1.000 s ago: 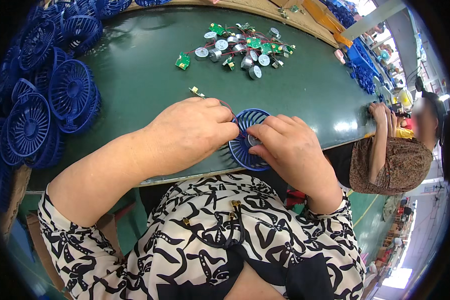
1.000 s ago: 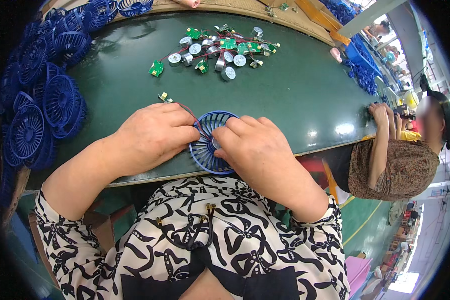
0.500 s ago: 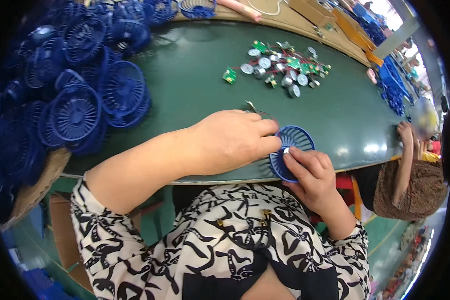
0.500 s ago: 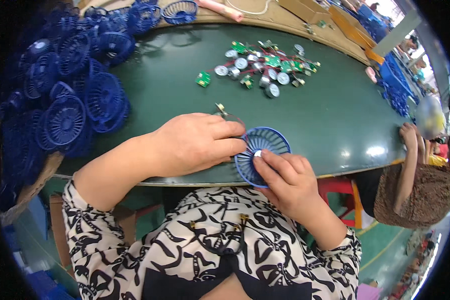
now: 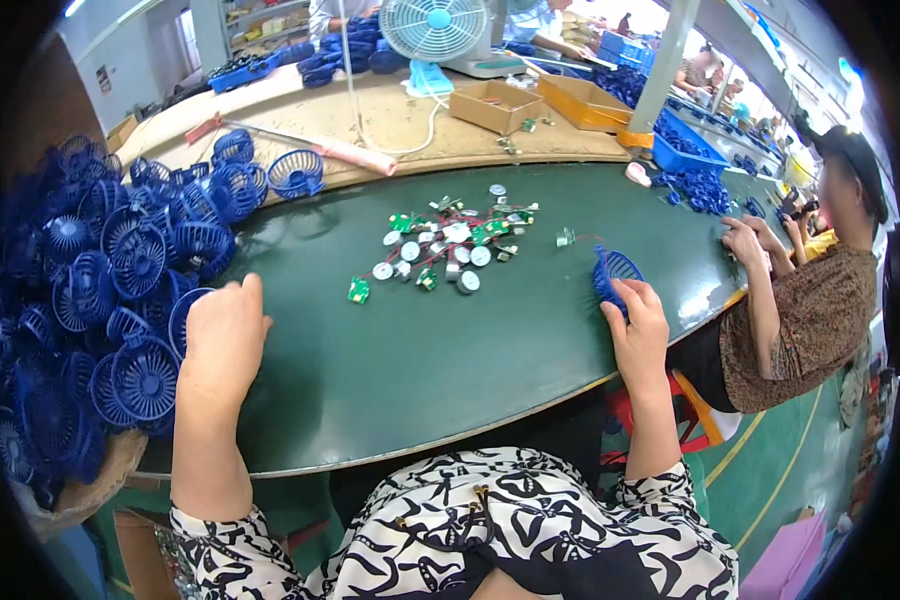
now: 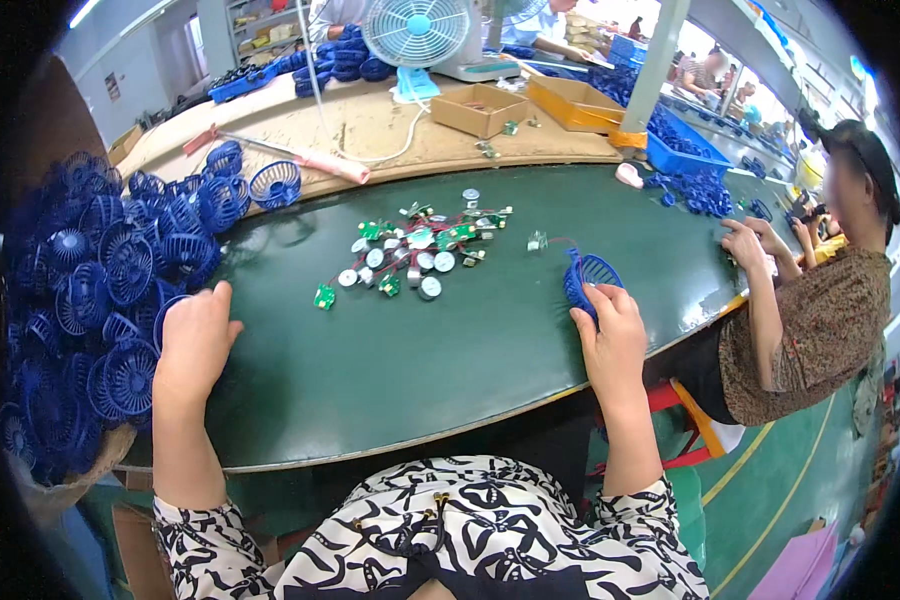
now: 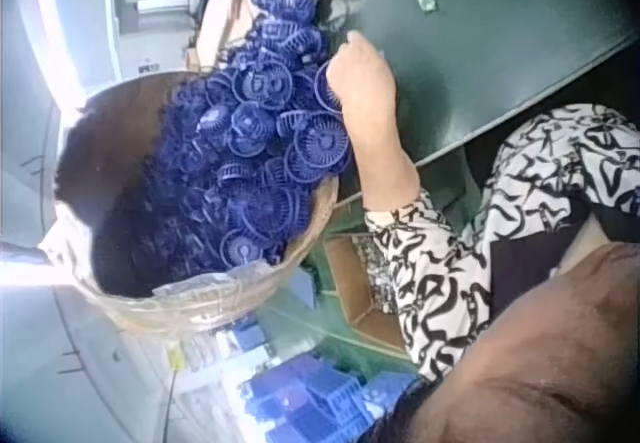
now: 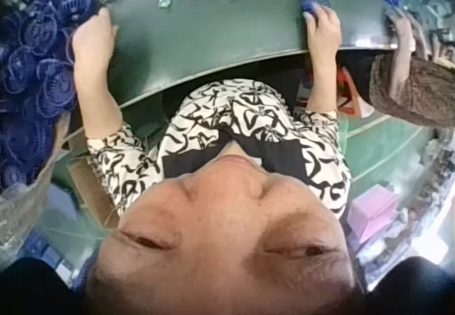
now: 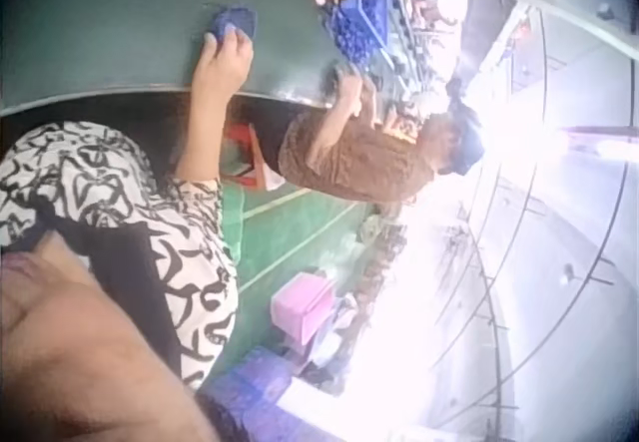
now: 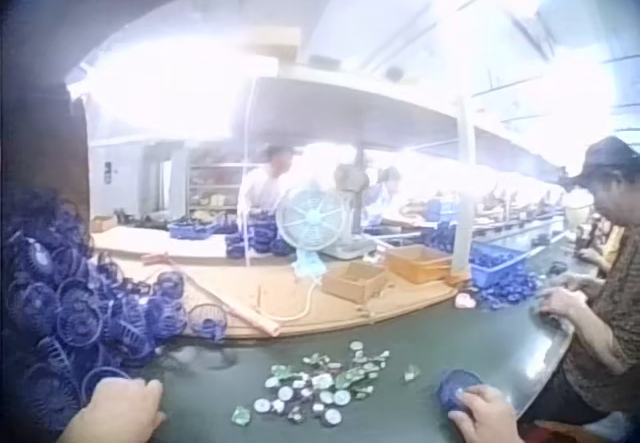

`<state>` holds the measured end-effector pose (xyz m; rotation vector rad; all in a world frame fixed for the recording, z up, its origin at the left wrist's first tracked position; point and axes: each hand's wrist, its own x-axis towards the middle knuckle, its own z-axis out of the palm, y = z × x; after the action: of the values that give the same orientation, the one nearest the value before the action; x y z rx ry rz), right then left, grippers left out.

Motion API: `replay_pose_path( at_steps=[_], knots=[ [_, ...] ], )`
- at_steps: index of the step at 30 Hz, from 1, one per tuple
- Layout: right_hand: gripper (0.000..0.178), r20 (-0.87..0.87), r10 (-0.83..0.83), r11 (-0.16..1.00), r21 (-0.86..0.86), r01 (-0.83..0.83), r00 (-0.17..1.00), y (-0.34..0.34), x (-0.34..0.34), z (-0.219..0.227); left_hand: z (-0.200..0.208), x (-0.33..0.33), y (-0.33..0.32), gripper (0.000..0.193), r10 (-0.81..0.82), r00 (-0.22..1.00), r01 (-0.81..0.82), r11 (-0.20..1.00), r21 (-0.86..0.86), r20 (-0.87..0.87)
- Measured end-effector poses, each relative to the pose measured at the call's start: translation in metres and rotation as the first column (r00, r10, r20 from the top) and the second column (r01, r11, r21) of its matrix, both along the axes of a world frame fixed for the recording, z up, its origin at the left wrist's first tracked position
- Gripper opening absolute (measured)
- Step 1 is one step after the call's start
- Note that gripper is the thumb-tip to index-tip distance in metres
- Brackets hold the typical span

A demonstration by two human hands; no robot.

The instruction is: The person assembles mini fans by picking up plastic fan grilles, inserting motors and circuit boards into them by hand, and setting the assembled units on the table.

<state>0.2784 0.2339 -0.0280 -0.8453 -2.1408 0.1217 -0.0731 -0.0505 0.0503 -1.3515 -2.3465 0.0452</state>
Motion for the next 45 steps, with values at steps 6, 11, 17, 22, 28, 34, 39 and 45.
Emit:
replay_pose_path(
  at_steps=[6, 11, 17, 22, 28, 34, 39, 45],
  knots=[
    [0.030, 0.012, -0.074, 0.997, 0.001, 0.074, 0.997, 0.008, 0.002, 0.002, 0.004, -0.004, 0.004, 0.025, 0.083, 0.997, -0.082, 0.990, -0.112, 0.004],
    [0.030, -0.037, -0.063, 0.998, -0.005, 0.063, 0.997, 0.011, 0.001, 0.001, -0.016, -0.024, 0.014, 0.009, 0.065, 0.996, -0.071, 0.992, -0.105, -0.063],
    [0.029, -0.037, -0.067, 0.998, 0.012, 0.068, 0.997, 0.012, 0.000, -0.004, -0.005, 0.022, 0.040, 0.025, -0.279, 0.939, 0.337, 0.859, 0.386, -0.200],
    [0.029, -0.021, -0.077, 0.997, 0.012, 0.077, 0.997, 0.008, 0.001, 0.001, -0.023, 0.066, 0.048, 0.026, -0.831, 0.546, 0.836, 0.531, 0.141, -0.107],
    [0.035, 0.175, -0.176, 0.984, 0.069, 0.166, 0.969, 0.043, 0.007, 0.007, -0.038, 0.086, 0.055, 0.031, -0.918, 0.391, 0.910, 0.397, 0.120, 0.072],
    [0.035, 0.170, -0.077, 0.979, 0.199, 0.042, 0.982, 0.022, -0.027, 0.035, -0.023, 0.070, 0.042, 0.065, -0.667, 0.633, 0.672, 0.725, 0.148, 0.393],
    [0.031, 0.186, 0.249, 0.967, 0.009, -0.255, 0.951, 0.011, -0.070, 0.051, -0.022, 0.061, 0.040, 0.064, -0.507, 0.603, 0.580, 0.809, 0.098, 0.616],
    [0.023, 0.245, 0.313, 0.950, -0.096, -0.299, 0.918, 0.038, -0.129, 0.060, -0.038, 0.070, 0.041, 0.037, -0.566, 0.630, 0.564, 0.804, 0.188, 0.532]
  ],
)
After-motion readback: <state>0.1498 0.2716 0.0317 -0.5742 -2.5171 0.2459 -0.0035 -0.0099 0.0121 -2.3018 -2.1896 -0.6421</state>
